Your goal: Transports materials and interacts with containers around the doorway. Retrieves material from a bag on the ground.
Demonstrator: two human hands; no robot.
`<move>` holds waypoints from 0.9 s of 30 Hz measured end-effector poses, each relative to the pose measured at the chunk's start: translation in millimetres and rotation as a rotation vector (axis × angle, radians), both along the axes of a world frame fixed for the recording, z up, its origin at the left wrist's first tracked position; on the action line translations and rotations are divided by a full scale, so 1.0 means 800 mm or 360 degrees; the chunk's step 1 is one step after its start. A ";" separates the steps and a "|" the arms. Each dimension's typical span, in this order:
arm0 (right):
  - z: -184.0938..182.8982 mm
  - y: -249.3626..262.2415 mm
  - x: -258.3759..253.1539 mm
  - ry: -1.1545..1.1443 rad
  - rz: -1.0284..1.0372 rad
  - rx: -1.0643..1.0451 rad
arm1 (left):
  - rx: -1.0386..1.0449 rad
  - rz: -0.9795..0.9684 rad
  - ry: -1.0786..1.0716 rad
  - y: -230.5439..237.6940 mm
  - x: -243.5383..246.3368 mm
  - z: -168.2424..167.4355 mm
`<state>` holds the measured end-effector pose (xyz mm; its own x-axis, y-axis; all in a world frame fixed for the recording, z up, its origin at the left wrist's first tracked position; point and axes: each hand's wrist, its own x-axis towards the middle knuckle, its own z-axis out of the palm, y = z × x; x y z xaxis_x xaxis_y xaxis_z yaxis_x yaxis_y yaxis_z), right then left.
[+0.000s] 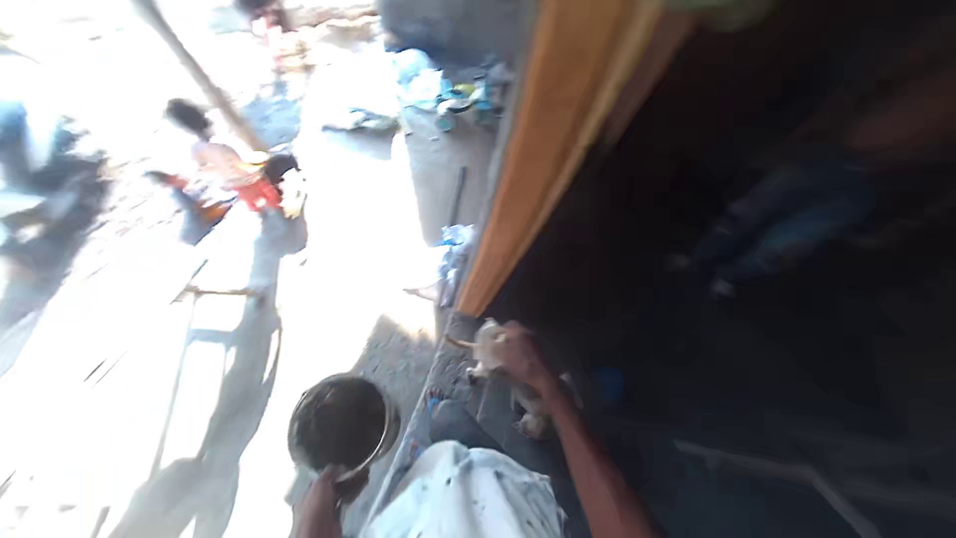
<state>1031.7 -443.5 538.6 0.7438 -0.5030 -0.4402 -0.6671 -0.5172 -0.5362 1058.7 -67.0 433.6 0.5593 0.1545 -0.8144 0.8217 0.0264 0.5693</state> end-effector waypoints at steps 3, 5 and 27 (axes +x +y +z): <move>-0.046 -0.017 0.016 0.0147 0.0142 -0.0160 | 0.0142 0.0443 0.0111 0.030 0.027 -0.010; -0.062 -0.024 0.034 0.0277 0.0204 -0.0180 | 0.0163 0.0629 0.0123 0.042 0.038 -0.005; -0.202 0.279 0.547 -0.0020 0.1587 -0.0047 | 0.0035 0.2638 0.0106 0.183 0.038 -0.114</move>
<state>1469.6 -220.6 377.0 0.8367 0.3435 -0.4266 0.0853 -0.8512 -0.5179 1089.2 79.5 342.7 -0.2472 0.5186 -0.8185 -0.0674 0.8334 0.5485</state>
